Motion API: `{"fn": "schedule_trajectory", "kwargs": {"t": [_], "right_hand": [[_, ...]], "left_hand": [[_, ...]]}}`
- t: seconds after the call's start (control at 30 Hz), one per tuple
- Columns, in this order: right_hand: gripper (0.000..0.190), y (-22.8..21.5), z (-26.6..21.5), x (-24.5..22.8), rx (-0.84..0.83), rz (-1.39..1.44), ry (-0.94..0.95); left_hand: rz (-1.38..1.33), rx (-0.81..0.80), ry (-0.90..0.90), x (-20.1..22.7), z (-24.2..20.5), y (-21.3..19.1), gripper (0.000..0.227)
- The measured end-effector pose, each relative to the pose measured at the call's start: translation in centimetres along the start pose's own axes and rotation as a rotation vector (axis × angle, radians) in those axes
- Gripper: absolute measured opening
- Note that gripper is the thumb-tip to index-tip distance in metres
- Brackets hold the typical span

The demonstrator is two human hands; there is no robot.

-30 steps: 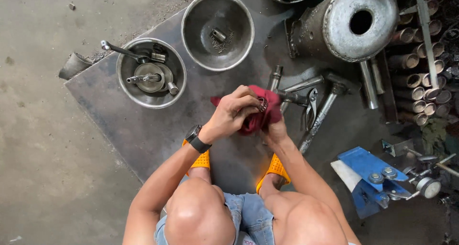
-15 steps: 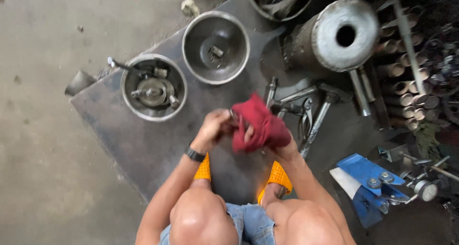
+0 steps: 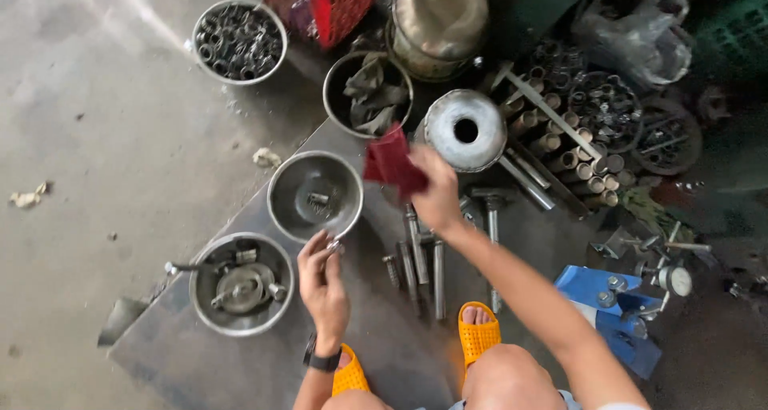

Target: The person uses a wrench to tighten a metal part, then wipes it with a red cloth. They then pick up small metal pieces from a bowl and insert them into a larger metal component, using pliers to adjust the pieces.

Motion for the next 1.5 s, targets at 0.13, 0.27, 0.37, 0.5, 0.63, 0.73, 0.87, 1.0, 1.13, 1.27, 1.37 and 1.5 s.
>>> {"fn": "schedule_trajectory", "kwargs": {"t": [0.13,0.27,0.37,0.5,0.63,0.73,0.87,1.0,1.13,1.27,1.37,1.5], "right_hand": [[0.042,5.0,7.9,4.5,-0.099,-0.381,-0.180],[0.022,14.5,8.7,14.2,-0.529,-1.062,-0.324],[0.046,16.0,8.7,16.1,-1.026,-0.815,-0.086],[0.035,5.6,15.5,10.1,-0.420,-0.307,-0.238],[0.026,-6.4,17.8,18.2,-0.078,-0.301,0.019],[0.024,-12.0,15.4,28.8,0.196,-0.355,0.456],[0.024,-9.7,11.5,35.1,0.233,0.208,1.039],[0.016,-8.4,10.5,38.3,0.322,0.202,1.138],[0.009,-9.4,12.3,38.0,0.524,0.185,0.980],[0.028,-8.0,15.8,31.2,0.398,0.702,0.709],[0.015,-8.3,14.3,19.8,0.209,0.733,0.571],[0.023,-9.3,6.5,6.9,-0.424,-0.070,-0.170]], "left_hand": [[0.029,-0.045,-0.067,-2.3,-1.3,-1.0,0.013],[-0.021,-0.063,-0.287,-6.5,-2.4,-0.9,0.013],[-0.050,-0.012,-0.371,-9.7,-2.9,-1.1,0.012],[-0.173,0.017,-0.454,-14.8,-3.9,-0.7,0.012],[-0.247,0.075,-0.662,-18.3,-4.8,1.1,0.015],[-0.341,0.110,-0.694,-19.2,-5.6,1.5,0.017],[-0.256,0.238,-0.656,-16.0,-6.4,-1.2,0.016],[-0.247,0.151,-0.486,-22.5,-12.4,-10.8,0.024],[-0.145,0.510,-0.885,-21.3,-14.7,-15.4,0.027],[-0.124,0.722,-0.717,-4.1,-14.5,-11.4,0.022],[-0.328,0.710,-0.585,-3.6,-15.1,-12.0,0.010],[-0.504,0.603,-0.461,-3.0,-13.7,-11.1,0.016]]}}
Point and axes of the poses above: each hand's wrist, its own z-axis towards the middle knuckle, its own y-axis out of the palm, x = y × z, the point moved 7 cm from there along z, towards the middle knuckle, and after that the axes turned 6 degrees about -y, right-handed, at the moved point
